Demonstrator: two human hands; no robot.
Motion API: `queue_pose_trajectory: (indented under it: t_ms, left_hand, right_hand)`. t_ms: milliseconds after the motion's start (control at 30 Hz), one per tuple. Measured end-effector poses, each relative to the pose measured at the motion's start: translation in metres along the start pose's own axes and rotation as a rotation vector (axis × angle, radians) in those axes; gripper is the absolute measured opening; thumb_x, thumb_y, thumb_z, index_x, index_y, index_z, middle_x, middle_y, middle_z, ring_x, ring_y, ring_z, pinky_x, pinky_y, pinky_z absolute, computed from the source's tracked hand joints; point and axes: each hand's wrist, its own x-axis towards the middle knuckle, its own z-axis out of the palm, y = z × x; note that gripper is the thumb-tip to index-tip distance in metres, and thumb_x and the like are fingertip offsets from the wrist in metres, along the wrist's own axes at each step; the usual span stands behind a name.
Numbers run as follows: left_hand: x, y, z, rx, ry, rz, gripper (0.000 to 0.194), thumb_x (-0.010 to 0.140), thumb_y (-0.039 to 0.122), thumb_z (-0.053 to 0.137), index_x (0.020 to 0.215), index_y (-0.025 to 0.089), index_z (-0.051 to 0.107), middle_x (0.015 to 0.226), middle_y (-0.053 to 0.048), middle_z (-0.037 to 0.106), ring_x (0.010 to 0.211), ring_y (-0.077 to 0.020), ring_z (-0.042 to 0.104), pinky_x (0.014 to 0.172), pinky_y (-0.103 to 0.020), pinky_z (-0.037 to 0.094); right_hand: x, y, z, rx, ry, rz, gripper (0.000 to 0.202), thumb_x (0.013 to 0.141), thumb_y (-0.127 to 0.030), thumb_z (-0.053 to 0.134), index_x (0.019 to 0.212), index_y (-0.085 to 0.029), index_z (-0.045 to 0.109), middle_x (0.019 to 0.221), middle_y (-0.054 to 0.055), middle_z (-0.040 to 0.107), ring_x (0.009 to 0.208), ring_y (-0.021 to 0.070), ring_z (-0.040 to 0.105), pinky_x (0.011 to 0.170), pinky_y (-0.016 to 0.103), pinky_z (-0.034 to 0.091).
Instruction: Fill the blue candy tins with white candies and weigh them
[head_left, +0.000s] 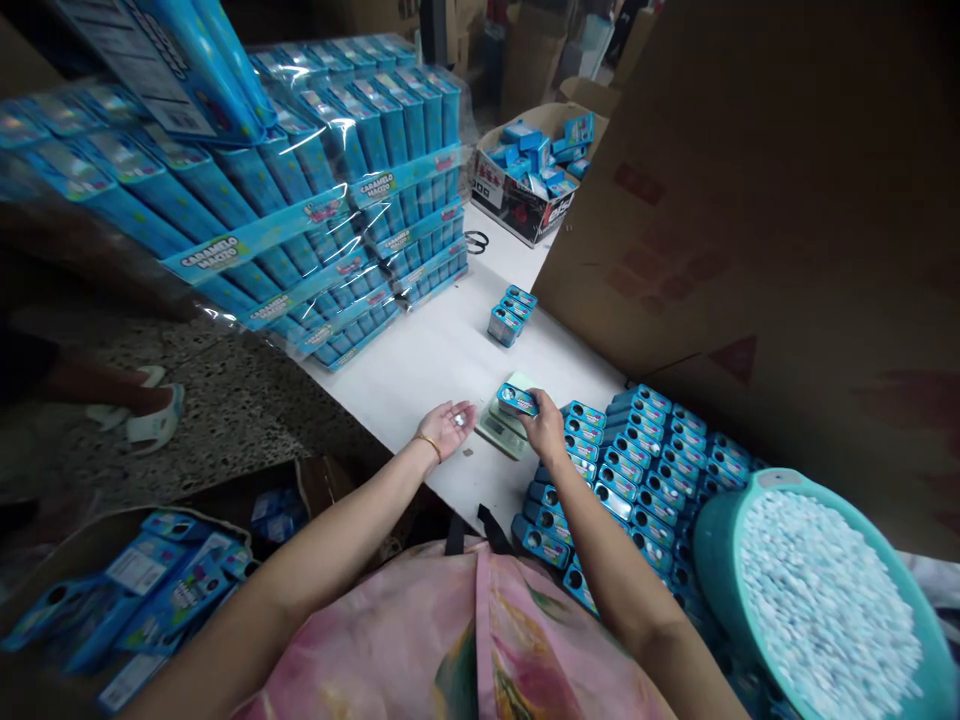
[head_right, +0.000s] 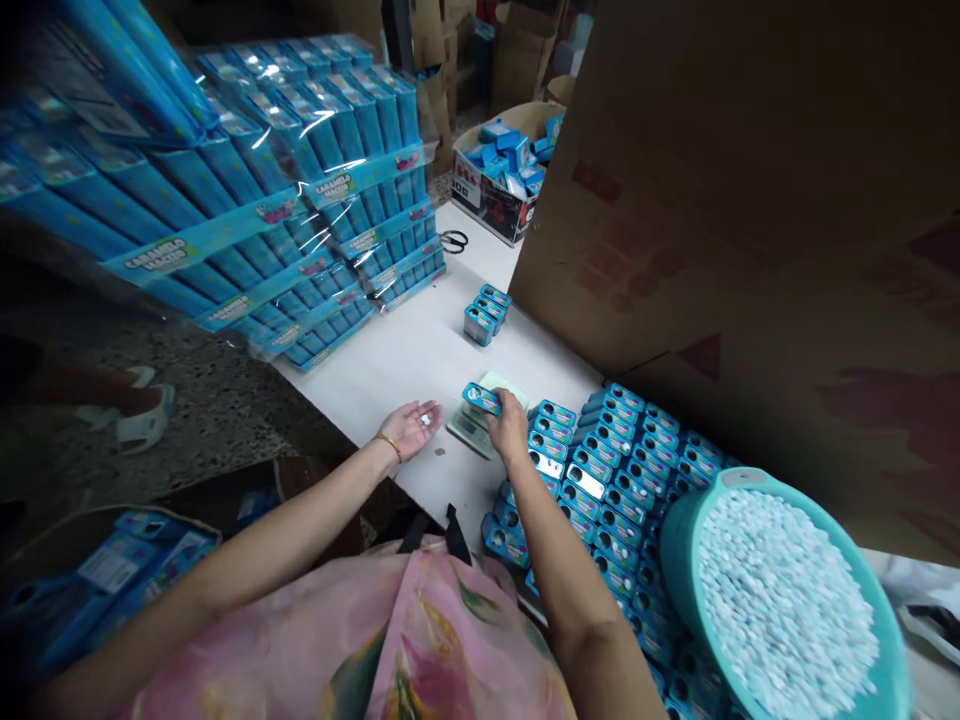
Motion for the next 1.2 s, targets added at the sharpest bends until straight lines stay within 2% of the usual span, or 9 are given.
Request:
queue_pose_trajectory:
  t_ms: [100,167,333,400,533,733,900,1200]
  left_hand:
    - [-0.009,0.01,-0.019,0.003,0.039,0.018,0.02,0.077,0.018,0.045,0.09,0.009,0.057,0.082,-0.015,0.059,0.077,-0.0207,0.06,0.063,-0.032,0.053]
    - [-0.015,0.015,-0.032,0.005,0.048,0.029,0.019,0.077,0.018,0.046,0.089,0.008,0.056,0.083,-0.015,0.059,0.078,-0.0209,0.06,0.064,-0.032,0.053]
    - [-0.025,0.021,-0.056,0.024,0.063,0.047,0.018,0.077,0.017,0.045,0.088,0.007,0.056,0.086,-0.015,0.058,0.082,-0.0216,0.059,0.066,-0.033,0.053]
    - [-0.026,0.022,-0.062,0.036,0.08,0.054,0.018,0.077,0.017,0.045,0.089,0.007,0.055,0.086,-0.015,0.058,0.082,-0.0217,0.059,0.066,-0.033,0.053]
    - [-0.025,0.024,-0.068,0.039,0.107,0.05,0.019,0.078,0.015,0.043,0.09,0.008,0.055,0.087,-0.015,0.058,0.081,-0.0209,0.06,0.065,-0.033,0.053]
    - [-0.026,0.019,-0.069,0.025,0.119,0.02,0.02,0.078,0.015,0.043,0.092,0.008,0.056,0.086,-0.015,0.059,0.08,-0.0205,0.06,0.064,-0.032,0.054]
    - [-0.029,0.017,-0.07,0.02,0.128,0.005,0.021,0.079,0.016,0.043,0.094,0.01,0.056,0.086,-0.014,0.059,0.079,-0.0198,0.06,0.062,-0.033,0.054]
    - [-0.026,0.019,-0.086,0.001,0.13,-0.004,0.02,0.078,0.015,0.044,0.093,0.008,0.056,0.088,-0.016,0.059,0.082,-0.0212,0.06,0.064,-0.033,0.054]
  right_hand:
    - [0.003,0.021,0.011,0.12,0.009,0.078,0.035,0.07,-0.026,0.05,0.104,-0.018,0.048,0.096,0.005,0.057,0.085,0.0197,0.052,0.074,0.031,0.042]
    - [0.001,0.027,0.012,0.142,0.018,0.098,0.037,0.069,-0.026,0.051,0.105,-0.016,0.048,0.097,0.007,0.056,0.087,0.0197,0.052,0.076,0.032,0.042]
    - [-0.005,0.02,-0.013,0.066,0.113,-0.045,0.053,0.071,-0.028,0.052,0.121,-0.015,0.037,0.121,0.011,0.043,0.112,0.0208,0.039,0.094,0.036,0.032]
    - [-0.006,0.018,-0.027,0.038,0.205,-0.068,0.052,0.074,-0.028,0.05,0.123,-0.017,0.035,0.124,0.01,0.041,0.116,0.0199,0.035,0.097,0.038,0.029]
    - [-0.011,0.025,-0.044,0.035,0.374,0.007,0.036,0.077,-0.027,0.045,0.112,-0.018,0.046,0.117,0.009,0.047,0.112,0.0195,0.039,0.095,0.039,0.031]
    - [-0.025,0.035,-0.042,0.055,0.491,0.083,0.027,0.079,-0.026,0.041,0.101,-0.018,0.054,0.108,0.008,0.052,0.105,0.0189,0.046,0.092,0.04,0.035]
    - [-0.026,0.032,-0.036,0.02,0.477,0.086,0.029,0.079,-0.027,0.042,0.105,-0.018,0.052,0.11,0.009,0.051,0.107,0.0201,0.044,0.092,0.042,0.034]
    - [-0.022,0.031,-0.018,-0.063,0.301,0.032,0.045,0.075,-0.031,0.048,0.118,-0.019,0.041,0.12,0.01,0.043,0.113,0.0215,0.036,0.094,0.042,0.03]
